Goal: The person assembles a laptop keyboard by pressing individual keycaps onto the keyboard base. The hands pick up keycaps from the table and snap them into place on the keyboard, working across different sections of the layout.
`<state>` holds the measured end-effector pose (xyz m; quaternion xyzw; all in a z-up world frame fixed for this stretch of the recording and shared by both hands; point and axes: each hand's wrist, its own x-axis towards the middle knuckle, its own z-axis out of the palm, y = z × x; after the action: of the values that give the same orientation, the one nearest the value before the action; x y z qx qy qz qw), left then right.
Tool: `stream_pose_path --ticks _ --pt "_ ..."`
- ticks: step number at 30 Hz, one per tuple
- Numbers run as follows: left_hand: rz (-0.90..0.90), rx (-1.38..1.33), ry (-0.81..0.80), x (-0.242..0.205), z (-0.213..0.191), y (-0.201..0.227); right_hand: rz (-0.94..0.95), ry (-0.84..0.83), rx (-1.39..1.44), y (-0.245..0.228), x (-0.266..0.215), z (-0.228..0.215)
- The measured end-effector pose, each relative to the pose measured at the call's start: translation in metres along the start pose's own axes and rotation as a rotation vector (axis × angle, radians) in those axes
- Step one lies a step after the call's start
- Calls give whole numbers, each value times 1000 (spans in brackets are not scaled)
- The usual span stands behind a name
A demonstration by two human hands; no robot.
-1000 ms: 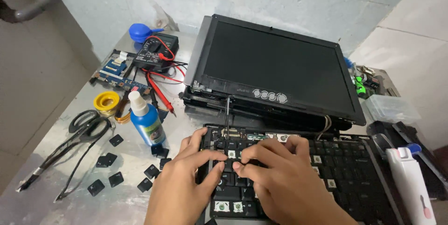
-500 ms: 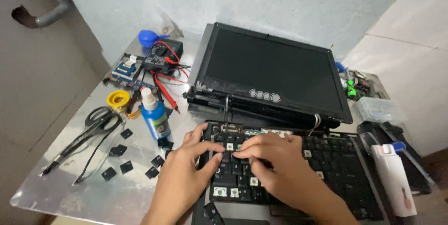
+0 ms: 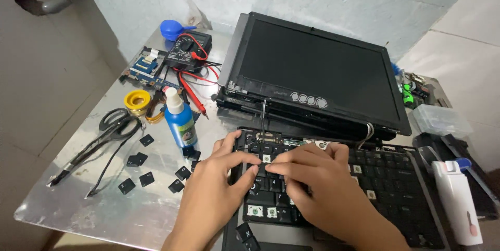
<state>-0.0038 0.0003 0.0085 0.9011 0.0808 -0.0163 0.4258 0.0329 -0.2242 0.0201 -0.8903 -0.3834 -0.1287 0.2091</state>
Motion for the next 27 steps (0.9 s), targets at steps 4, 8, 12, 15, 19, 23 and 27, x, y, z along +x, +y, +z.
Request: stream_pose_path --ticks 4,8,12,15,19,23,27 --pt "33 -19 -7 2 3 -5 3 -24 32 -4 2 -2" --pt "35 -14 0 0 0 -2 15 24 23 -3 3 4" --pt "77 -36 25 1 3 -6 48 10 -1 4 1 12" --pt "73 -33 24 0 2 -3 108 -12 -2 3 0 12" --pt "63 -34 25 -1 2 -3 166 -35 -12 -2 0 10" --pt "71 -29 15 0 3 -6 139 36 -28 -4 1 10" --pt "96 -14 26 0 4 -7 150 68 -50 -5 0 11"
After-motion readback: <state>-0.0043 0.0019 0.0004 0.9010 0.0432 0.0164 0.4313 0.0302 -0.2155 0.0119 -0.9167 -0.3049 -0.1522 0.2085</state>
